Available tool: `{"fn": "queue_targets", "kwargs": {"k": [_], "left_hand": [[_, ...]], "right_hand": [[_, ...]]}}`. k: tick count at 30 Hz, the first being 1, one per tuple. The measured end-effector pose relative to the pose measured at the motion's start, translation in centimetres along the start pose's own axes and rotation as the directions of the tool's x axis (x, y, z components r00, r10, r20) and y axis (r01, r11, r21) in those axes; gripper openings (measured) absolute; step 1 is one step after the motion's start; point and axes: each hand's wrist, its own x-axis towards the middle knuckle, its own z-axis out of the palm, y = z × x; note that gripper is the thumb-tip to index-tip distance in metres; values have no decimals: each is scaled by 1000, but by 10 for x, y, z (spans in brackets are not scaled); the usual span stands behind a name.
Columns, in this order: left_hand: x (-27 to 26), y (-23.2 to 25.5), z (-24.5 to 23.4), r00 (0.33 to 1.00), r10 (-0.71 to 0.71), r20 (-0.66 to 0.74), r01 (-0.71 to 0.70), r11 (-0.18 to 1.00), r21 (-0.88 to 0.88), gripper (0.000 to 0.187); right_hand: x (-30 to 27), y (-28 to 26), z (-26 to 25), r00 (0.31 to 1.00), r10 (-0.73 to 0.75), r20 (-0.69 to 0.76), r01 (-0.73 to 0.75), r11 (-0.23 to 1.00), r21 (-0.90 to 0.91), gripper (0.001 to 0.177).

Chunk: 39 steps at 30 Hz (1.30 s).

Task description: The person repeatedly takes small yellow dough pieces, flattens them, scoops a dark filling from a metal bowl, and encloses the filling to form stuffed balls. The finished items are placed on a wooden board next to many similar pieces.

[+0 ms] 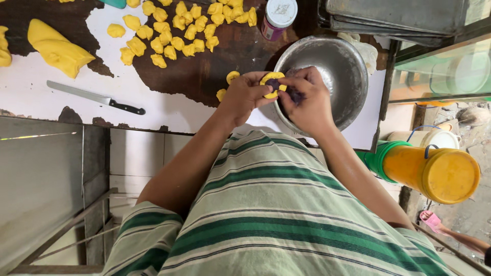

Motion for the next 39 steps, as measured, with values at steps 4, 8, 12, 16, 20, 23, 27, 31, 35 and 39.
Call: {"fn": "queue_targets", "kwargs": {"k": [4, 8, 12, 16, 20, 23, 27, 31, 35, 39], "left_hand": [[3, -1, -4, 998, 49, 46, -54, 993, 109, 38], [4, -7, -6, 999, 18, 29, -23, 988, 151, 36], [6, -10, -6, 1000, -10, -17, 10, 1000, -7, 32], [5, -7, -18, 997, -4, -73, 3, 1000, -4, 30], [10, -10, -23, 999, 22, -30, -24, 999, -40, 29], [11, -13, -21, 1000, 26, -17, -26, 999, -30, 29], [5, -9, -16, 1000, 15, -11, -15, 999, 31, 31], [-1, -2, -8, 1000, -1, 8, 0, 1000, 7, 34], [-4, 1, 4, 999, 17, 45, -19, 999, 46, 38], [-5, -1, 14, 986, 142, 87, -156, 971, 183, 34]], "right_hand": [[0, -1, 3, 997, -66, -34, 64, 997, -51, 22], [-3, 13, 7, 999, -36, -18, 37, 999, 30, 18], [-7, 43, 1, 945, 304, 119, -326, 878, 349, 14], [-12, 93, -4, 969, 244, -40, -236, 961, 142, 14], [-25, 136, 17, 978, 201, 63, -167, 922, -349, 24], [-32, 145, 31, 961, 33, 275, 142, 793, -592, 39], [-30, 125, 24, 913, 316, 259, -140, 837, -529, 25], [-13, 93, 7, 888, 451, 84, -446, 892, -74, 29], [0, 72, -3, 803, 405, 437, -588, 419, 692, 22], [4, 58, 8, 850, 351, 392, -499, 297, 814, 16]]}}
